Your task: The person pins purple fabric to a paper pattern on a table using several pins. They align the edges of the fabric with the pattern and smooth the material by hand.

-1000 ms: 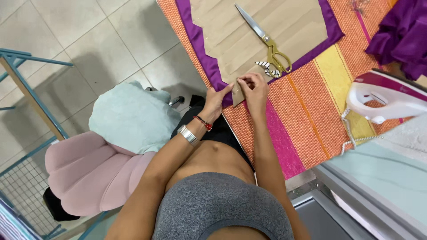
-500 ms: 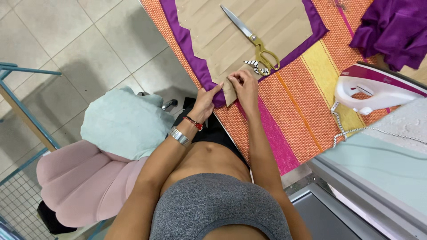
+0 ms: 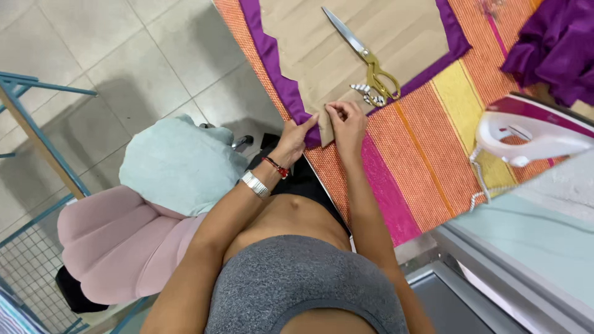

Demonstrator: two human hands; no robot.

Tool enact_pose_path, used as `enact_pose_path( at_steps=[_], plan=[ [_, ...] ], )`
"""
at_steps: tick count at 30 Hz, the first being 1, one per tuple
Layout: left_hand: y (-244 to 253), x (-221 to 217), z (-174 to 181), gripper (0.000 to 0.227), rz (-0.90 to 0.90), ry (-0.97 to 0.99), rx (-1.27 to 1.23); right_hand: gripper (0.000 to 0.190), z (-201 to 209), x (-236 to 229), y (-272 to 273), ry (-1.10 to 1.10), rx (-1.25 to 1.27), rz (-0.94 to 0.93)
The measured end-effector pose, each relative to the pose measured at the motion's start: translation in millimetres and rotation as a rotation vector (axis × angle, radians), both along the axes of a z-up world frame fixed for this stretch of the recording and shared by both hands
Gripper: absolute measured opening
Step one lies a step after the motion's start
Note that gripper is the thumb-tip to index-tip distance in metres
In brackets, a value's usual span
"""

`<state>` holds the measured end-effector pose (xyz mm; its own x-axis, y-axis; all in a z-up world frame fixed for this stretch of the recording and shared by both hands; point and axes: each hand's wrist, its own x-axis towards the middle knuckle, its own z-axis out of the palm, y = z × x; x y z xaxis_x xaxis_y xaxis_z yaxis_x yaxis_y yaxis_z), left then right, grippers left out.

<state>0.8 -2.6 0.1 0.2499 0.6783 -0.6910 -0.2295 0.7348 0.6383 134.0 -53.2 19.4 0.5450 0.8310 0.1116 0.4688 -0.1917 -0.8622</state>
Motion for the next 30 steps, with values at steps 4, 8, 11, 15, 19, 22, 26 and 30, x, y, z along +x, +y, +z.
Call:
enact_pose_path(
  at_steps=[4,8,11,15,19,22,26,30],
  plan=[
    [0,1,-7,0.026,0.016,0.018,0.021,0.007,5,-3,3,0.028,0.012,-0.035],
    [-2,-1,-15,0.027,0.018,0.015,0.025,0.008,3,-8,2,0.005,0.011,-0.08],
    [-4,1,-12,0.024,0.024,0.026,0.022,0.008,6,-7,2,0.035,0.011,-0.069],
    [-3,1,-5,0.024,0.007,0.029,0.02,0.008,8,-7,3,0.039,-0.008,-0.066],
    [-3,3,8,0.023,0.031,0.021,0.03,0.008,6,-9,2,0.041,-0.024,-0.071],
    [-2,1,6,0.023,0.021,0.021,0.033,0.008,8,-9,2,0.051,-0.02,-0.067],
    [0,1,3,0.023,-0.001,0.013,0.048,0.007,7,-7,1,0.128,-0.005,-0.058],
    [-3,-1,22,0.023,-0.028,0.024,0.061,0.006,8,-3,-3,0.146,-0.015,-0.037]
  ],
)
